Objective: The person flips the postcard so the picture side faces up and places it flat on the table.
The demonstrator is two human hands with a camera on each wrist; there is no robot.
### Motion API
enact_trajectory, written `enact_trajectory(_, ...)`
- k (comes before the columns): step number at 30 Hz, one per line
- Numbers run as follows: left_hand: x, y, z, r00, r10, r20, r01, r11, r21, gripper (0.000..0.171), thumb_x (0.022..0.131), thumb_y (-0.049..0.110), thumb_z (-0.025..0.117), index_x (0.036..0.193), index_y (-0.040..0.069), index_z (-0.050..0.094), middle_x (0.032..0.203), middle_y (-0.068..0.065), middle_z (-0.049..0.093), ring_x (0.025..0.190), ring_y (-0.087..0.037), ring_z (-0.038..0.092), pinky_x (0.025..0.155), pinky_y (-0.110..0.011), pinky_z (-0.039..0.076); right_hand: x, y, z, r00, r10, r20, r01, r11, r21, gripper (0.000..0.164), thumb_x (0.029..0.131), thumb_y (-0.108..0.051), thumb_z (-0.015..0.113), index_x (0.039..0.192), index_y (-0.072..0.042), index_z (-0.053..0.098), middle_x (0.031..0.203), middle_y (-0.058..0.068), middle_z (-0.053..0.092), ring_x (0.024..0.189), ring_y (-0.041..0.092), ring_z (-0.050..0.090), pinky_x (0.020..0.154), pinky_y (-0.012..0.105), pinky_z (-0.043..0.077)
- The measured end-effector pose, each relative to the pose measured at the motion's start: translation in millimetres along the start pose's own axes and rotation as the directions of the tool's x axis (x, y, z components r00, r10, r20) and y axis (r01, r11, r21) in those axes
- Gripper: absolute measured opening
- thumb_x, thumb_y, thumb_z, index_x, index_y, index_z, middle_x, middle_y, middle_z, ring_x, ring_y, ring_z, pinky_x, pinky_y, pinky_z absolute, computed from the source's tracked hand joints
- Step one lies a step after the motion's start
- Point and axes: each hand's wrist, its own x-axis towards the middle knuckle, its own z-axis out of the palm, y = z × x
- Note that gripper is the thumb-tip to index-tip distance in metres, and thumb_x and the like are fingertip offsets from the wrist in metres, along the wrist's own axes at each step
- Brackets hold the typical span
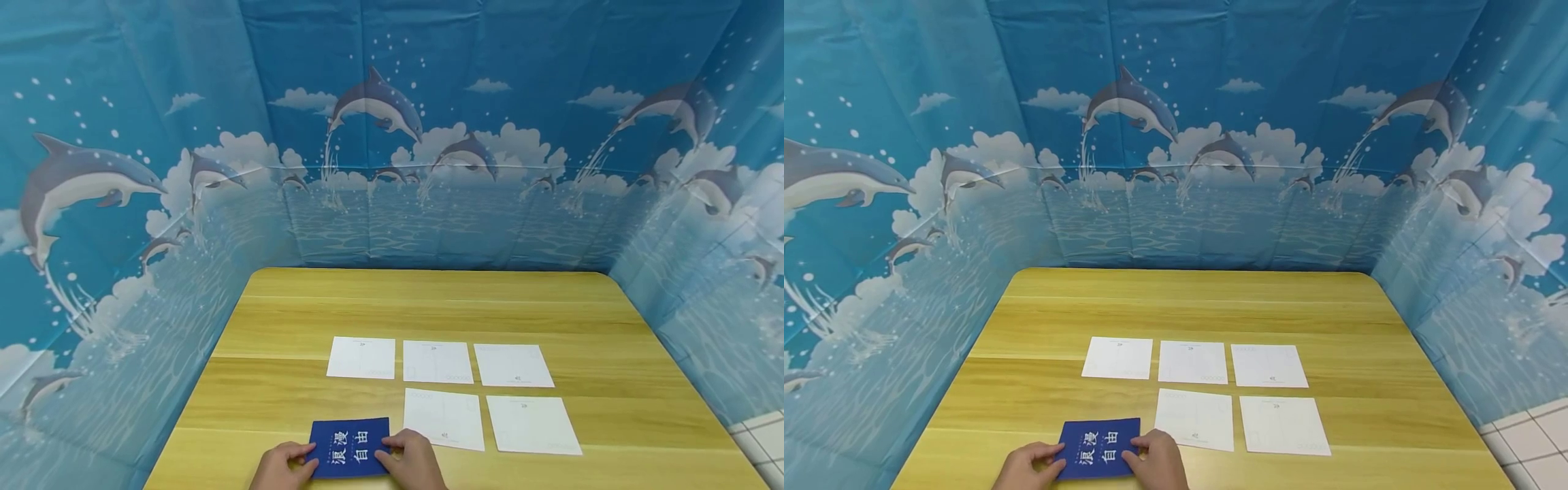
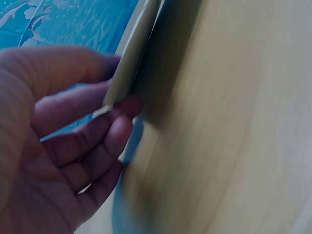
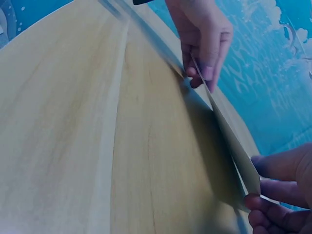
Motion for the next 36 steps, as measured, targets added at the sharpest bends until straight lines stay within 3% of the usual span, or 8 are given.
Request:
enact_trajectory(6, 7.2, 6.9, 8.3, 0.989, -0.025, -0.149, 0.036, 0.997, 0.074, 0.022, 0.077, 0.014, 0.072, 0.094, 0.0, 0.072, 0.077, 0.003, 0.061, 0.068, -0.01, 0.05, 0.063, -0.028, 0.045, 6.6, -7.8, 3.2, 0.999, -0.005, -0.032, 0.002, 0.994, -0.109, 0.02, 0.073, -0.021, 0.077, 0.082, -0.003, 0.074, 0.072, -0.006, 0.06, 0.069, 0.01, 0.053, 0.063, 0.03, 0.044)
enact_trajectory(9, 12.7, 11.2, 11.9, 0.983, -0.044, -0.179, 0.064, 0.992, 0.106, 0.02, 0.077, 0.013, 0.072, 0.094, 0.001, 0.072, 0.079, 0.002, 0.061, 0.067, -0.01, 0.049, 0.06, -0.028, 0.043, 10.6, -10.2, 2.3, 0.999, -0.014, -0.046, 0.007, 0.99, -0.144, 0.019, 0.073, -0.02, 0.077, 0.081, -0.003, 0.074, 0.074, -0.004, 0.062, 0.071, 0.013, 0.054, 0.065, 0.031, 0.044)
enact_trajectory(15, 24.3, 20.1, 13.6, 0.981, -0.098, -0.166, 0.113, 0.99, 0.082, 0.021, 0.078, 0.009, 0.069, 0.097, 0.0, 0.071, 0.078, -0.001, 0.057, 0.067, -0.014, 0.045, 0.058, -0.028, 0.038, 18.9, -9.2, 1.4, 0.991, -0.077, -0.113, 0.053, 0.978, -0.203, 0.017, 0.071, -0.019, 0.078, 0.078, -0.005, 0.072, 0.074, -0.003, 0.063, 0.071, 0.015, 0.055, 0.065, 0.033, 0.044)
enact_trajectory(22, 35.4, 26.2, 15.1, 0.984, -0.023, -0.179, 0.052, 0.986, 0.159, 0.017, 0.078, 0.009, 0.069, 0.094, 0.003, 0.073, 0.079, 0.0, 0.061, 0.064, -0.012, 0.044, 0.055, -0.027, 0.035, 33.1, -4.4, 0.6, 0.983, -0.081, -0.165, 0.042, 0.973, -0.225, 0.016, 0.069, -0.017, 0.079, 0.076, -0.005, 0.071, 0.069, -0.004, 0.061, 0.065, 0.009, 0.05, 0.06, 0.03, 0.041)
enact_trajectory(29, 41.2, 30.5, 13.3, 0.985, -0.023, -0.17, 0.056, 0.98, 0.191, 0.02, 0.078, 0.009, 0.069, 0.096, 0.002, 0.072, 0.073, 0.001, 0.054, 0.064, -0.013, 0.042, 0.054, -0.027, 0.033, 40.4, -2.3, 2.0, 0.983, -0.111, -0.149, 0.069, 0.964, -0.258, 0.016, 0.069, -0.016, 0.079, 0.077, -0.004, 0.071, 0.06, -0.006, 0.053, 0.06, 0.01, 0.046, 0.055, 0.028, 0.038)
enact_trajectory(36, 45.1, 29.5, 14.6, 0.983, 0.009, -0.181, 0.028, 0.979, 0.201, 0.021, 0.077, 0.008, 0.069, 0.097, 0.001, 0.071, 0.07, 0.003, 0.049, 0.063, -0.012, 0.04, 0.054, -0.027, 0.032, 44.3, -5.9, 6.1, 0.981, -0.135, -0.139, 0.073, 0.922, -0.38, 0.019, 0.07, -0.017, 0.077, 0.083, -0.004, 0.072, 0.074, 0.006, 0.063, 0.071, 0.022, 0.055, 0.065, 0.036, 0.045)
